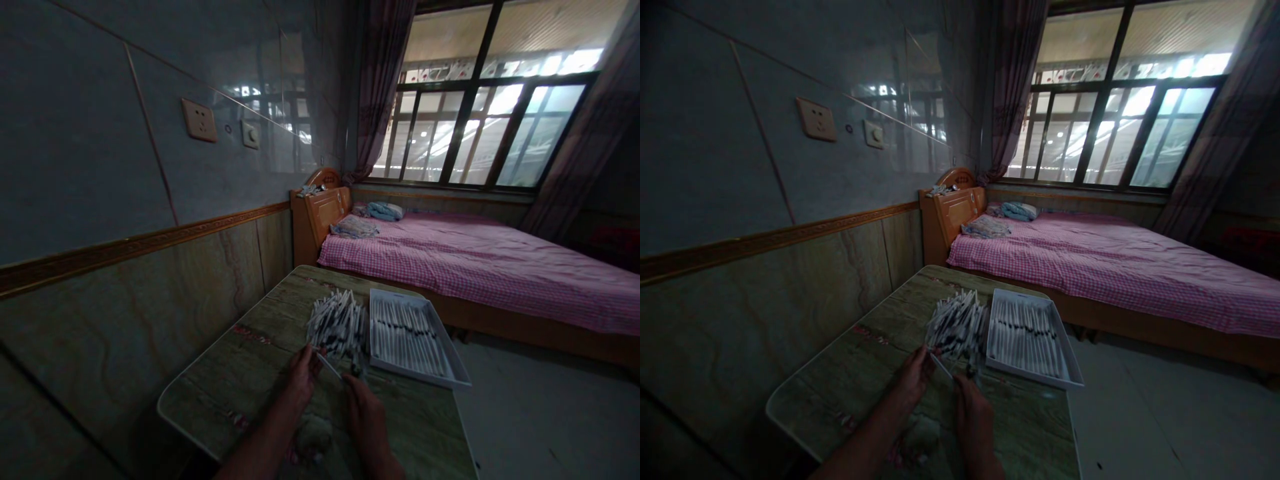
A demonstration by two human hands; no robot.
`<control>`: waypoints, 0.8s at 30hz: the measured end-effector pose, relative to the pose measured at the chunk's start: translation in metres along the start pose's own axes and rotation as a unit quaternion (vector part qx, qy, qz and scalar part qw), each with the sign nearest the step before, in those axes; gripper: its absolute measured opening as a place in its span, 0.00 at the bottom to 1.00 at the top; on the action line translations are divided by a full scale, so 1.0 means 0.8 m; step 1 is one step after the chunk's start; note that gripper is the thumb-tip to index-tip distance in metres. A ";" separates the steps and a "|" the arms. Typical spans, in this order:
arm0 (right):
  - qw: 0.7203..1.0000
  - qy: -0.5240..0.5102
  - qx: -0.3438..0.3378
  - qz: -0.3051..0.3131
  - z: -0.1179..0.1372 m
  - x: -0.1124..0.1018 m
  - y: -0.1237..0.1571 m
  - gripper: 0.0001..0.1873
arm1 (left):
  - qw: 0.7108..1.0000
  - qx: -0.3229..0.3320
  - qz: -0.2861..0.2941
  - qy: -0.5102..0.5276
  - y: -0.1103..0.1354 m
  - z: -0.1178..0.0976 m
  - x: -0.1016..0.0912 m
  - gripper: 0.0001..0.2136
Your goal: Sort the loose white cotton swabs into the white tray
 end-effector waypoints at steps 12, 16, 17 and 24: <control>0.996 0.078 -0.020 -0.031 0.004 -0.004 0.005 0.20 | 0.997 0.029 0.063 -0.032 0.004 -0.001 0.005 0.18; 0.989 0.133 -0.038 -0.043 0.008 -0.005 0.008 0.21 | 0.996 0.045 0.057 -0.055 0.005 -0.003 0.005 0.18; 0.988 0.142 -0.039 -0.044 0.008 -0.006 0.008 0.21 | 0.996 0.049 0.056 -0.054 0.005 -0.004 0.005 0.18; 0.989 0.137 -0.037 -0.051 0.009 -0.007 0.008 0.20 | 0.998 0.045 0.035 -0.036 0.008 -0.003 0.002 0.17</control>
Point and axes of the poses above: each hand's wrist, its own y-axis away from the middle knuckle, its own x-axis out of the palm, z = x × y, the point moved 7 cm from there along -y, towards the middle knuckle, and after that the axes turned 15 degrees about x, right-handed, at the moved point
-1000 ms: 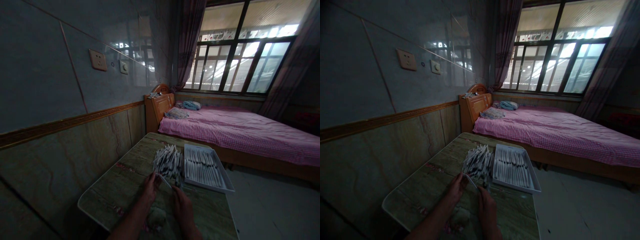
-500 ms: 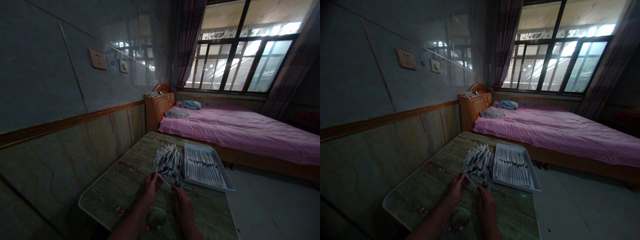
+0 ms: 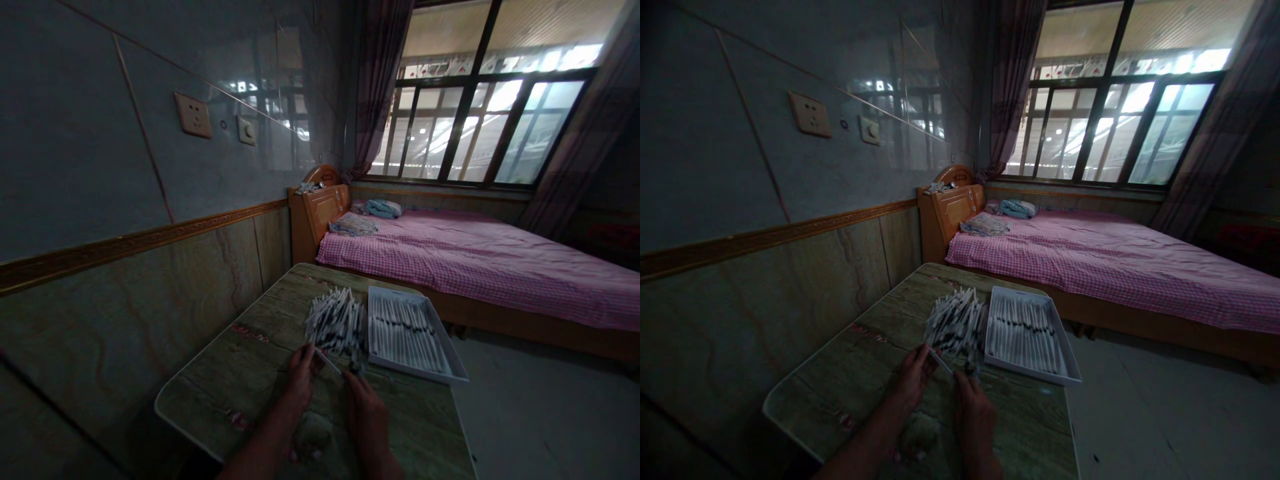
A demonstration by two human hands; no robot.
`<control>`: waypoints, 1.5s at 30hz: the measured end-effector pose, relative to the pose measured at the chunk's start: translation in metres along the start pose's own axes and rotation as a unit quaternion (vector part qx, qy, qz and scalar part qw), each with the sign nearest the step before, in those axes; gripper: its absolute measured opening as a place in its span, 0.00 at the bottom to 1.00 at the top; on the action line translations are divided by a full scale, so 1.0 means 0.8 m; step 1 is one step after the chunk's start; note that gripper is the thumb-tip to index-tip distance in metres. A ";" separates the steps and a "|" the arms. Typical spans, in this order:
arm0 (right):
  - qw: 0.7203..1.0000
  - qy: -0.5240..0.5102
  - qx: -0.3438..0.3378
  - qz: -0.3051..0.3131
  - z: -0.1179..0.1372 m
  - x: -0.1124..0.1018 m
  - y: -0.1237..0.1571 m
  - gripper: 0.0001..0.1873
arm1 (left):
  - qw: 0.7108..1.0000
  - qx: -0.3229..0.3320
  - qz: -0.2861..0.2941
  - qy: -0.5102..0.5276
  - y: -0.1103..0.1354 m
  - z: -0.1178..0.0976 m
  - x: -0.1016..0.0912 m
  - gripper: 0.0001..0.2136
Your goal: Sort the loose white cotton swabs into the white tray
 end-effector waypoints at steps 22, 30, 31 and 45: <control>0.998 -0.066 0.015 0.000 -0.005 0.001 0.001 0.19 | 0.992 0.064 0.073 -0.081 0.012 -0.022 0.022 0.23; 0.981 -0.098 0.144 0.082 -0.020 0.008 -0.012 0.32 | 0.990 0.077 0.082 -0.081 0.015 -0.021 0.026 0.23; 0.979 -0.103 0.149 0.088 -0.020 0.007 -0.012 0.33 | 0.990 0.077 0.083 -0.082 0.014 -0.021 0.026 0.23; 0.967 -0.134 0.182 0.119 -0.016 0.003 -0.010 0.18 | 0.990 0.054 0.104 -0.080 0.012 -0.010 0.018 0.27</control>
Point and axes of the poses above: each hand's wrist, its own y-axis away from the middle knuckle, its own x-axis out of the palm, z = x × y, the point moved 7 cm from there along -y, towards the middle knuckle, and after that the axes turned 15 degrees about x, right-handed, at the moved point
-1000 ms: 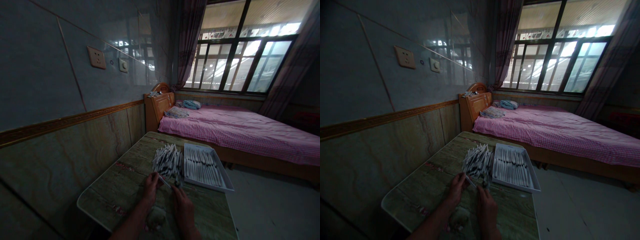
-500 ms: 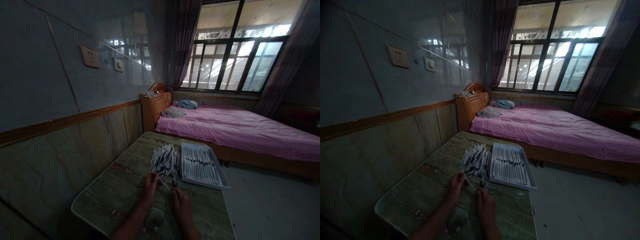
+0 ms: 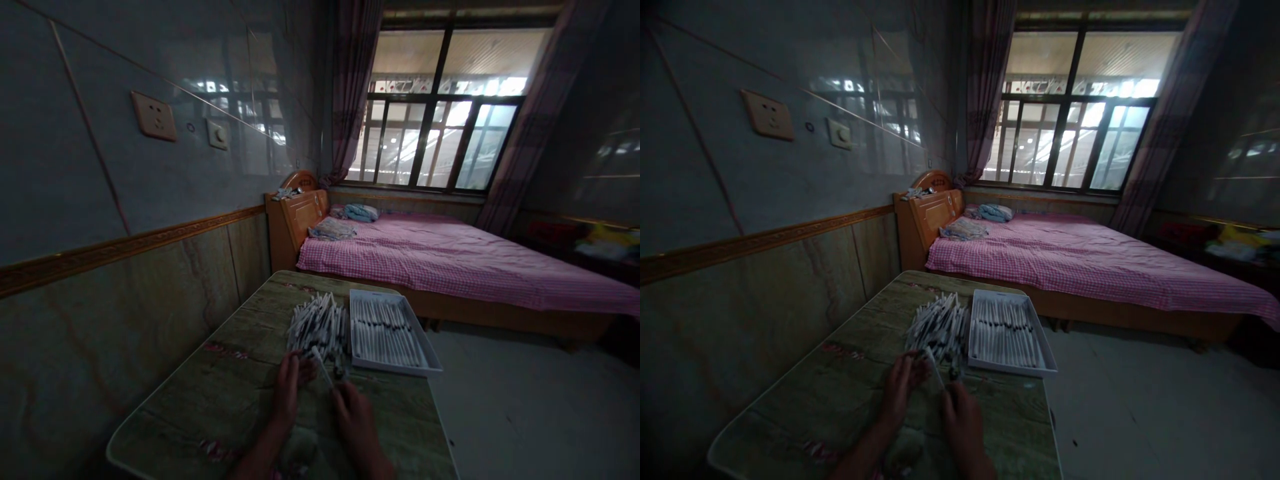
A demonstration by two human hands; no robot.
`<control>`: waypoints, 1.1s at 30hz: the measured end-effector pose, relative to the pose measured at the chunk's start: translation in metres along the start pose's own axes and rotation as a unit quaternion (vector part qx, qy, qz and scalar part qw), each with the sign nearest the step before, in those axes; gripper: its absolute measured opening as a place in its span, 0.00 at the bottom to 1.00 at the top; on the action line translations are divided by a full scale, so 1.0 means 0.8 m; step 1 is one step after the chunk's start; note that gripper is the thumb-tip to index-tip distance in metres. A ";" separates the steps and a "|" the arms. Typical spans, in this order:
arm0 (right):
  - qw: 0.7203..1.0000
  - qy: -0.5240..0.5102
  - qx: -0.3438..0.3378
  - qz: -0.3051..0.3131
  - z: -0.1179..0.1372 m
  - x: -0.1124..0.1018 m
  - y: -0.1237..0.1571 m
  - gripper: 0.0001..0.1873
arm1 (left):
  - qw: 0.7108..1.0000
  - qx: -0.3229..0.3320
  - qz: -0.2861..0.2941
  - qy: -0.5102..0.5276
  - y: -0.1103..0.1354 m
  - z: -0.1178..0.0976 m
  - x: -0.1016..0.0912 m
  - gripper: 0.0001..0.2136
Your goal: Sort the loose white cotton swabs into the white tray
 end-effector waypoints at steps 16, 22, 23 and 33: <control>0.857 0.416 0.223 -0.206 -0.026 -0.260 -0.121 0.17 | 0.995 -0.021 0.065 -0.079 -0.007 0.009 0.012 0.23; 0.829 0.478 0.215 -0.195 -0.043 -0.260 -0.134 0.16 | 0.995 -0.034 0.062 -0.074 -0.008 0.016 0.013 0.24; 0.827 0.483 0.214 -0.193 -0.045 -0.257 -0.135 0.16 | 0.995 -0.036 0.062 -0.074 -0.008 0.016 0.013 0.24; 0.835 0.474 0.199 -0.195 -0.044 -0.259 -0.133 0.14 | 0.993 -0.037 0.069 -0.085 -0.005 0.007 0.016 0.23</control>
Point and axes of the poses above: each hand's wrist, its own y-axis away from the middle knuckle, its own x-axis out of the palm, z = x × y, the point moved 7 cm from there along -y, towards the middle knuckle, and after that the axes turned 15 degrees about x, right-handed, at the moved point
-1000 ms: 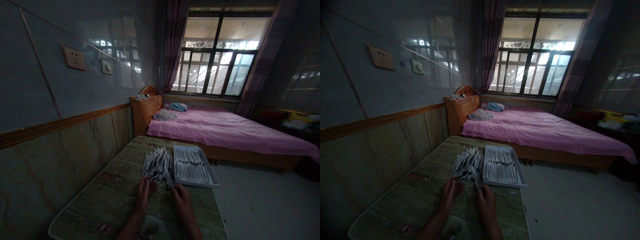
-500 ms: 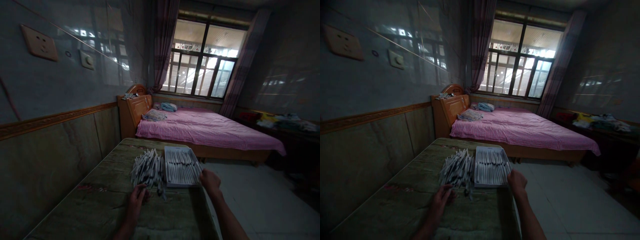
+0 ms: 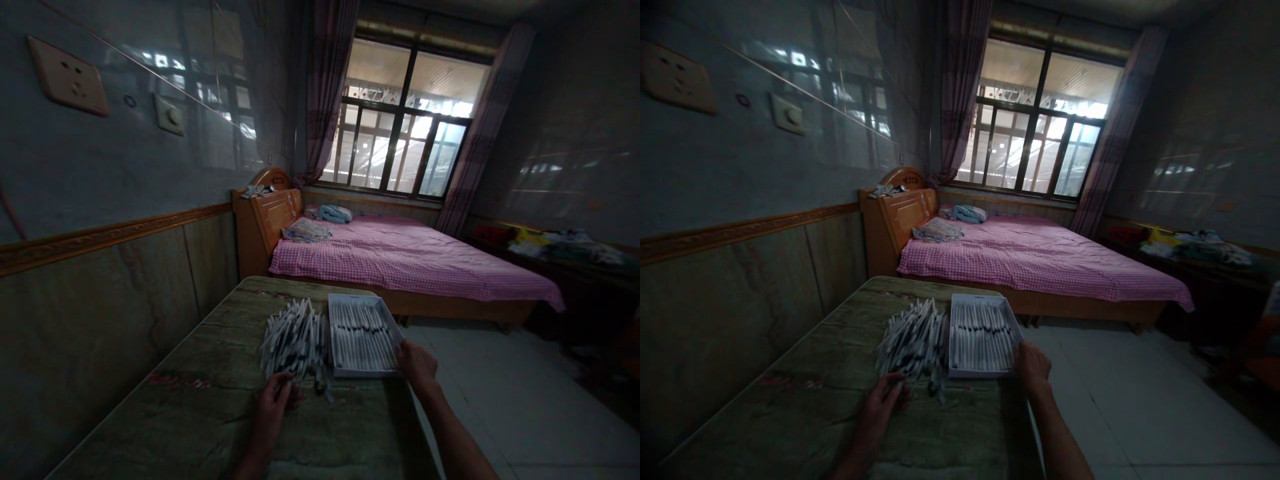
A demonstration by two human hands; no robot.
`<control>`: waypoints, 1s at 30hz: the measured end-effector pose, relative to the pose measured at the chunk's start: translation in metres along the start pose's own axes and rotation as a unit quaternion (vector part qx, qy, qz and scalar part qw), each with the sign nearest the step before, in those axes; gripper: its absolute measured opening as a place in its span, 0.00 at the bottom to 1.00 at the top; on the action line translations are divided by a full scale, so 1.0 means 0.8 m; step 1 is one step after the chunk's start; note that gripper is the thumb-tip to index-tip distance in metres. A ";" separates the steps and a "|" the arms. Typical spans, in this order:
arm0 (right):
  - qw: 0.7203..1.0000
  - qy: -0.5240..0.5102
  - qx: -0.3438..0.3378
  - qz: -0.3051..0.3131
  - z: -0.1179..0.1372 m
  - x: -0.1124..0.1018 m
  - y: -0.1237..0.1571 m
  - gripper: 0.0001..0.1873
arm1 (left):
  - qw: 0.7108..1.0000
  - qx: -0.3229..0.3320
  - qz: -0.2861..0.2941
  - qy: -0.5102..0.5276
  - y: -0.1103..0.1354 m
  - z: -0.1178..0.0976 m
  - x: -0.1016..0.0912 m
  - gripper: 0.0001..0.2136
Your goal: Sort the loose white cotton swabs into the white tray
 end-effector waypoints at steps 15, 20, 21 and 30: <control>0.792 -0.401 -0.444 -0.126 0.172 -0.003 0.281 0.13 | 0.995 0.086 -0.048 -0.023 -0.004 -0.017 -0.019 0.18; 0.789 -0.410 -0.425 -0.170 0.172 0.013 0.277 0.13 | 0.958 0.198 0.087 -0.190 -0.070 -0.057 0.006 0.12; 0.793 -0.411 -0.414 -0.174 0.172 0.017 0.272 0.13 | 0.933 0.224 0.139 -0.243 -0.084 -0.064 0.022 0.12; 0.799 -0.425 -0.372 -0.206 0.168 0.068 0.247 0.12 | 0.658 0.353 0.446 -0.493 -0.128 -0.008 0.158 0.17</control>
Point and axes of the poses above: each hand's wrist, its own y-axis away from the middle knuckle, its own x-axis out of the palm, z = x × y, the point moved 7 cm from there along -y, towards the middle knuckle, and after that the axes turned 15 degrees about x, right-handed, at the moved point
